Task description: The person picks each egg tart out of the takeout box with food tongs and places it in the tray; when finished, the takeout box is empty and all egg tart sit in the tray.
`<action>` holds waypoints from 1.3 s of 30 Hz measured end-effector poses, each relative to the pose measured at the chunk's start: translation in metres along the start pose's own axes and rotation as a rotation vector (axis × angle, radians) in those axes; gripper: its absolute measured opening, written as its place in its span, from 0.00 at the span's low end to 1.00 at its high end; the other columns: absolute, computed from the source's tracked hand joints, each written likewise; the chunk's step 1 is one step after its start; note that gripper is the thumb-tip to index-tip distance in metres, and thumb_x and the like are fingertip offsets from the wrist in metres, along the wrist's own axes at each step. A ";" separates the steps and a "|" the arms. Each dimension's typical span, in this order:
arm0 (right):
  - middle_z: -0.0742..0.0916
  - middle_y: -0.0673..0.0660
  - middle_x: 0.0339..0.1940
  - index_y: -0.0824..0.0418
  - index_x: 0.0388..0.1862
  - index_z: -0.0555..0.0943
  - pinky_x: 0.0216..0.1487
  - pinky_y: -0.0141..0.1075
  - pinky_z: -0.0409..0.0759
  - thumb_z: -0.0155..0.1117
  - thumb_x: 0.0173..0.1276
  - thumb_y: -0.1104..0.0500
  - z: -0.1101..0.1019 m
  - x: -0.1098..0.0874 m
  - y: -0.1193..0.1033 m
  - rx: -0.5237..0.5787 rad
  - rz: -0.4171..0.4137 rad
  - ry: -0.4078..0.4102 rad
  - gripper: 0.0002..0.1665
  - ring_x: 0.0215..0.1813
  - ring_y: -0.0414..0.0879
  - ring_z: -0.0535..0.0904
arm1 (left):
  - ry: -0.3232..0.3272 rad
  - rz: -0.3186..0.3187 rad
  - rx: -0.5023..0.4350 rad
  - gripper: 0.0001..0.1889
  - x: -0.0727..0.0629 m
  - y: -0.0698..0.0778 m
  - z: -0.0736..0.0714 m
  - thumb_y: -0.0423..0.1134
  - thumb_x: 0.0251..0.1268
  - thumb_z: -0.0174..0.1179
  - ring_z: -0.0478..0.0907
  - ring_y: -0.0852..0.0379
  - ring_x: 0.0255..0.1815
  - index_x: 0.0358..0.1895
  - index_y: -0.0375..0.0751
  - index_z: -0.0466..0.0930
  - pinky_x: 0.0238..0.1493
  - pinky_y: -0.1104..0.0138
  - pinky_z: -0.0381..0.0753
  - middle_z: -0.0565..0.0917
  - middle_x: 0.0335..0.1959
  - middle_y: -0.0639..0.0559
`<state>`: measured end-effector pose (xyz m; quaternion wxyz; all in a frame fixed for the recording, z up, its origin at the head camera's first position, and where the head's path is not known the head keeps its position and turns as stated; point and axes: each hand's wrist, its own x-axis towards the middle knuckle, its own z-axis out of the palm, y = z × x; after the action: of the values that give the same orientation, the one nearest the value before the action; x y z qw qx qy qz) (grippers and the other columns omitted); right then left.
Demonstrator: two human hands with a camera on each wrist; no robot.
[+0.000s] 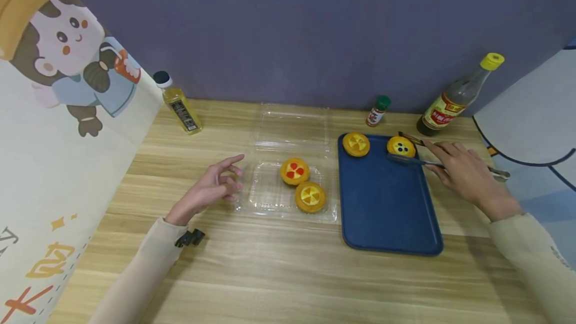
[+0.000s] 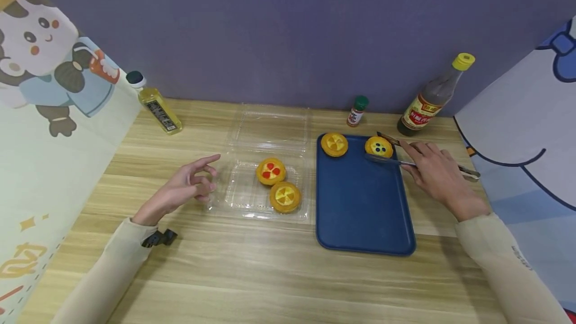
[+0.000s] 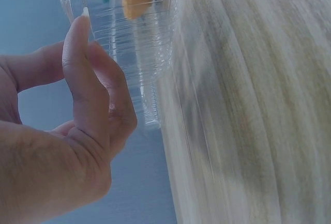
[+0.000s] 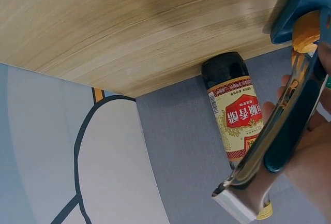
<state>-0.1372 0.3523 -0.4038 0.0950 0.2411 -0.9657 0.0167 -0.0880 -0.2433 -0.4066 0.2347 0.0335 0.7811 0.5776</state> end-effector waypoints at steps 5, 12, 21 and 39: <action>0.84 0.71 0.59 0.61 0.78 0.70 0.43 0.65 0.78 0.75 0.65 0.60 -0.005 -0.002 -0.002 -0.008 -0.006 0.000 0.43 0.57 0.68 0.78 | 0.002 -0.001 -0.009 0.46 0.000 -0.001 0.000 0.21 0.65 0.57 0.79 0.56 0.42 0.85 0.44 0.49 0.38 0.62 0.91 0.69 0.64 0.34; 0.85 0.69 0.59 0.61 0.77 0.71 0.41 0.61 0.77 0.78 0.62 0.61 -0.013 -0.004 -0.007 -0.023 -0.028 0.043 0.45 0.56 0.67 0.79 | -0.001 0.006 -0.015 0.47 0.000 -0.002 0.000 0.21 0.65 0.56 0.79 0.56 0.42 0.85 0.44 0.49 0.37 0.62 0.91 0.69 0.64 0.34; 0.85 0.68 0.57 0.60 0.76 0.72 0.32 0.55 0.72 0.80 0.58 0.61 -0.018 0.002 -0.011 -0.062 -0.083 0.109 0.47 0.50 0.66 0.81 | 0.001 0.010 -0.027 0.47 0.001 -0.005 -0.001 0.21 0.65 0.57 0.79 0.56 0.41 0.85 0.44 0.48 0.38 0.61 0.92 0.68 0.64 0.32; 0.88 0.58 0.53 0.55 0.73 0.77 0.41 0.50 0.82 0.63 0.77 0.54 -0.045 0.049 -0.080 0.007 -0.356 0.181 0.27 0.51 0.57 0.81 | 0.000 -0.002 -0.036 0.48 0.002 -0.004 0.000 0.20 0.64 0.57 0.79 0.52 0.44 0.86 0.46 0.49 0.40 0.63 0.92 0.68 0.64 0.34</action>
<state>-0.1338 0.2624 -0.3519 0.1822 0.4057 -0.8953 0.0247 -0.0890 -0.2439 -0.4107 0.2360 0.0287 0.7705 0.5915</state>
